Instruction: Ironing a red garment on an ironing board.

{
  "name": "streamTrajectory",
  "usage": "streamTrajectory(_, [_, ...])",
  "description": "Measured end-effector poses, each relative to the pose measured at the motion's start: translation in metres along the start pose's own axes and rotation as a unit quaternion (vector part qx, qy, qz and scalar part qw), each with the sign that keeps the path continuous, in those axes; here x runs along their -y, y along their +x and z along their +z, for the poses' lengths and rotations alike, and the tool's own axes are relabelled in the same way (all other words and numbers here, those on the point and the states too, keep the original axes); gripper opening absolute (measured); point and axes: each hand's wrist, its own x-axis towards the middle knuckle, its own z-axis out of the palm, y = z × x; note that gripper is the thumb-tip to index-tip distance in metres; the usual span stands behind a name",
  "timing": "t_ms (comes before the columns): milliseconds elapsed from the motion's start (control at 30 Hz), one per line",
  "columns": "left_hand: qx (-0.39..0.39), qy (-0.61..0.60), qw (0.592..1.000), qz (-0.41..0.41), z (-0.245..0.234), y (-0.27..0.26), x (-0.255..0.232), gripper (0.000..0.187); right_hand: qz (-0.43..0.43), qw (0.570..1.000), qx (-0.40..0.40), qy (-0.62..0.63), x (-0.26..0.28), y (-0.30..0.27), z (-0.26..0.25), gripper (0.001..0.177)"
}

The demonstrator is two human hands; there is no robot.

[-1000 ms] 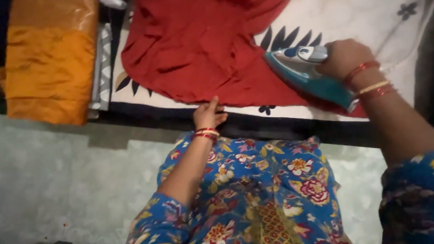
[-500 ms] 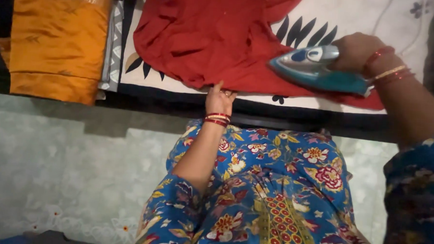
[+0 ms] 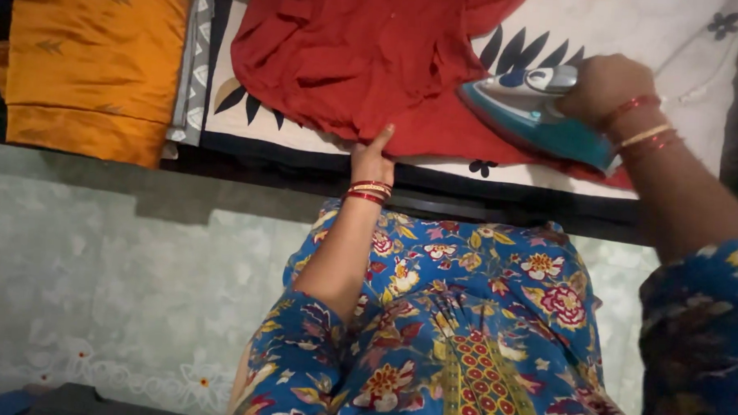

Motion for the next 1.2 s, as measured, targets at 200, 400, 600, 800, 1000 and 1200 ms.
streamTrajectory(200, [-0.113, 0.099, 0.985, 0.083, -0.01, 0.008, -0.018, 0.054, -0.113, 0.985, 0.014, -0.131, -0.019, 0.003, -0.008, 0.033])
streamTrajectory(400, [-0.175, 0.118, 0.969, 0.13, 0.009, 0.006, -0.032, 0.046, -0.15, 0.979, 0.013, -0.139, 0.001, 0.007, 0.0, 0.05])
streamTrajectory(600, [-0.239, 0.213, 0.942, 0.104, -0.008, 0.02, -0.027, 0.053, -0.211, 0.966, 0.041, -0.142, 0.07, -0.036, -0.042, 0.051])
streamTrajectory(800, [-0.107, 0.243, 0.909, 0.322, -0.017, 0.014, -0.031, 0.063, -0.304, 0.94, -0.031, -0.153, 0.087, -0.043, -0.03, 0.039])
streamTrajectory(1000, [-0.196, 0.36, 0.86, 0.303, -0.035, 0.023, -0.023, 0.048, -0.201, 0.965, -0.009, -0.168, 0.049, 0.003, -0.029, 0.043])
streamTrajectory(1200, [-0.198, 0.35, 0.861, 0.311, -0.019, 0.015, -0.023, 0.045, -0.167, 0.966, 0.029, -0.193, 0.043, 0.012, -0.051, 0.037])
